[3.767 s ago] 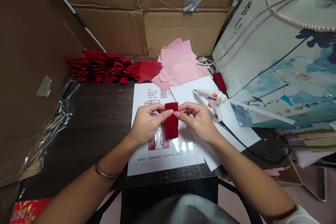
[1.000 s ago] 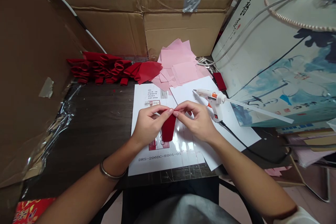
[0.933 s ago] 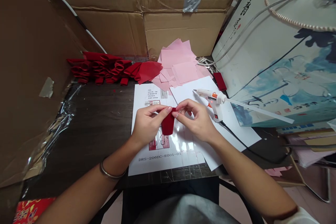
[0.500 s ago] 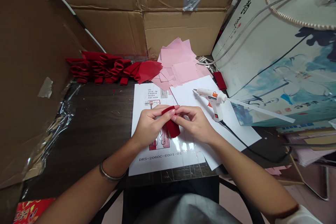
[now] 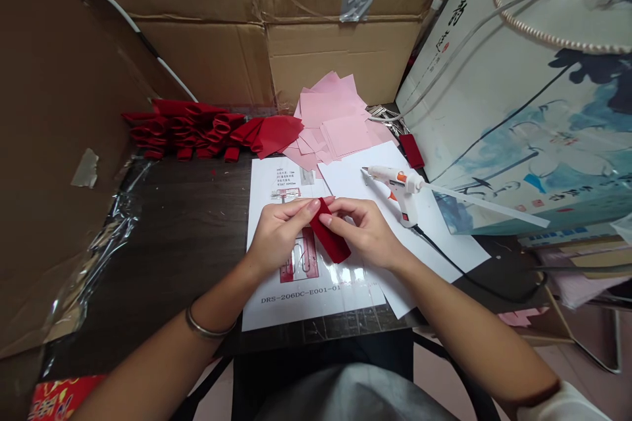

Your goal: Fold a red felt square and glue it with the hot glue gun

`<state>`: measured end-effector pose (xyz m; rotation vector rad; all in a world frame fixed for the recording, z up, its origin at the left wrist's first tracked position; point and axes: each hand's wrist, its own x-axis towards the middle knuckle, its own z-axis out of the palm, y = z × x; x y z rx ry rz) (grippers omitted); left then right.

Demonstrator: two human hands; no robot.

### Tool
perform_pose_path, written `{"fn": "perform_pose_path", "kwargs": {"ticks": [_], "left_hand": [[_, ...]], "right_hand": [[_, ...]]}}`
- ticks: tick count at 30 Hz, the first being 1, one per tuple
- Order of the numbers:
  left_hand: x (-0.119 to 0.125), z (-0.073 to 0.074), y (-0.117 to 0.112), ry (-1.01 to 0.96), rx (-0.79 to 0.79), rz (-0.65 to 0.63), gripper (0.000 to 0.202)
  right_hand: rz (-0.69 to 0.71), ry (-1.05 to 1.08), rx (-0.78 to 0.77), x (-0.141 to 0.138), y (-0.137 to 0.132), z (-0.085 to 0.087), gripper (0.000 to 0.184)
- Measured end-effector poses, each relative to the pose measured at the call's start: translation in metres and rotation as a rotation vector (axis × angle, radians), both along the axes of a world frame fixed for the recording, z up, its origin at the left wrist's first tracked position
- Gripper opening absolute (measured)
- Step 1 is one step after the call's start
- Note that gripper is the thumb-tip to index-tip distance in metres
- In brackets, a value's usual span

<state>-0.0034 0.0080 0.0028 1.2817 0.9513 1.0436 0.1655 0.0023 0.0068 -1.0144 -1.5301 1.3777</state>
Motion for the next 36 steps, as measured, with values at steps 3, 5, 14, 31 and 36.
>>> {"fn": "perform_pose_path", "kwargs": {"ticks": [3,5,14,31,36], "left_hand": [[0.0017,-0.0001,-0.0007,-0.006,0.007,0.005,0.023],[0.0029,-0.0008,-0.0011,0.008,0.016,0.02,0.022],[-0.0013,-0.0002,0.0034,0.042,0.05,0.143,0.022],[-0.0028,0.0032,0.0066,0.207,0.096,0.184,0.028],[-0.0016,0.0002,0.0064,0.27,0.153,0.198,0.03]], "right_hand": [[0.006,-0.007,0.008,-0.0001,0.0003,0.0002,0.014],[0.009,-0.005,0.016,-0.0004,0.0006,0.0,0.014],[-0.05,0.016,-0.097,-0.0017,0.0028,-0.0064,0.014],[-0.271,-0.048,-0.038,-0.0002,0.0049,-0.0027,0.013],[-0.268,-0.086,0.021,-0.0006,0.0043,-0.0022,0.011]]}}
